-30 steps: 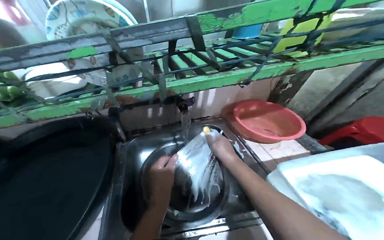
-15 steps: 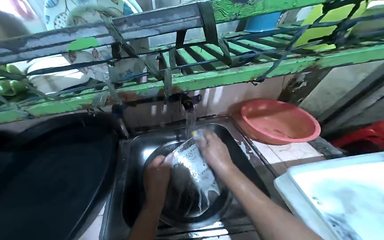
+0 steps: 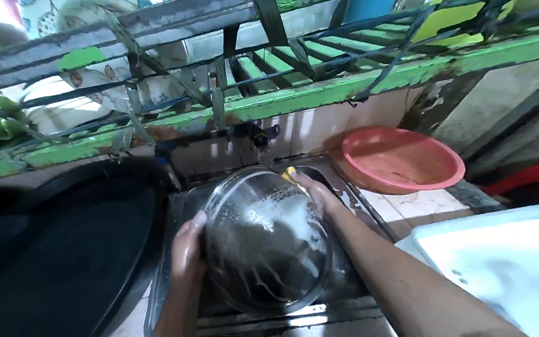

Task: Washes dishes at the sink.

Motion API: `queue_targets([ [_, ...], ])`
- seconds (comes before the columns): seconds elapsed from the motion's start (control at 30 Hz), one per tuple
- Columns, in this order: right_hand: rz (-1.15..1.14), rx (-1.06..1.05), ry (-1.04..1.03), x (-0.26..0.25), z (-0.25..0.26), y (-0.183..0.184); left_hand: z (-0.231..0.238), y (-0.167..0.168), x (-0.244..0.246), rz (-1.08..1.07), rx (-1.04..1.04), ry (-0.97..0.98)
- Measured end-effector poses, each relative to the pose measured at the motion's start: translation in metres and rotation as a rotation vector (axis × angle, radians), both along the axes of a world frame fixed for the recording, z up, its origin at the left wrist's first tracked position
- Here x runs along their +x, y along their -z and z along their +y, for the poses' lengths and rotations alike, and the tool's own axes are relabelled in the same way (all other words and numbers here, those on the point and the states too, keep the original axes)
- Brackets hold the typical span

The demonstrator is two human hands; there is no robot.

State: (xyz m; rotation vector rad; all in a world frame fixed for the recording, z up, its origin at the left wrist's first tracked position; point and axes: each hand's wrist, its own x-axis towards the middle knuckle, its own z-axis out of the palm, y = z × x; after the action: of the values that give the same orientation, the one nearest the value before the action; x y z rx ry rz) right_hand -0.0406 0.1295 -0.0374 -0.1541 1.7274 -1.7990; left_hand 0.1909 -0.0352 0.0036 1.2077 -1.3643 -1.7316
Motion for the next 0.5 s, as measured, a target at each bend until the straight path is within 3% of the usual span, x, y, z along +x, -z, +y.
queue_targets([
  [0.17, -0.075, -0.100, 0.108, 0.036, 0.013, 0.049, -0.005, 0.028, 0.014, 0.066, 0.110, -0.088],
  [0.33, -0.237, -0.161, 0.451, 0.090, 0.001, 0.072, 0.017, 0.029, 0.001, 0.117, 0.220, -0.178],
  [0.5, -0.075, -0.114, 0.553, 0.110, -0.025, 0.076, 0.038, 0.026, -0.028, -0.090, -0.151, -0.040],
])
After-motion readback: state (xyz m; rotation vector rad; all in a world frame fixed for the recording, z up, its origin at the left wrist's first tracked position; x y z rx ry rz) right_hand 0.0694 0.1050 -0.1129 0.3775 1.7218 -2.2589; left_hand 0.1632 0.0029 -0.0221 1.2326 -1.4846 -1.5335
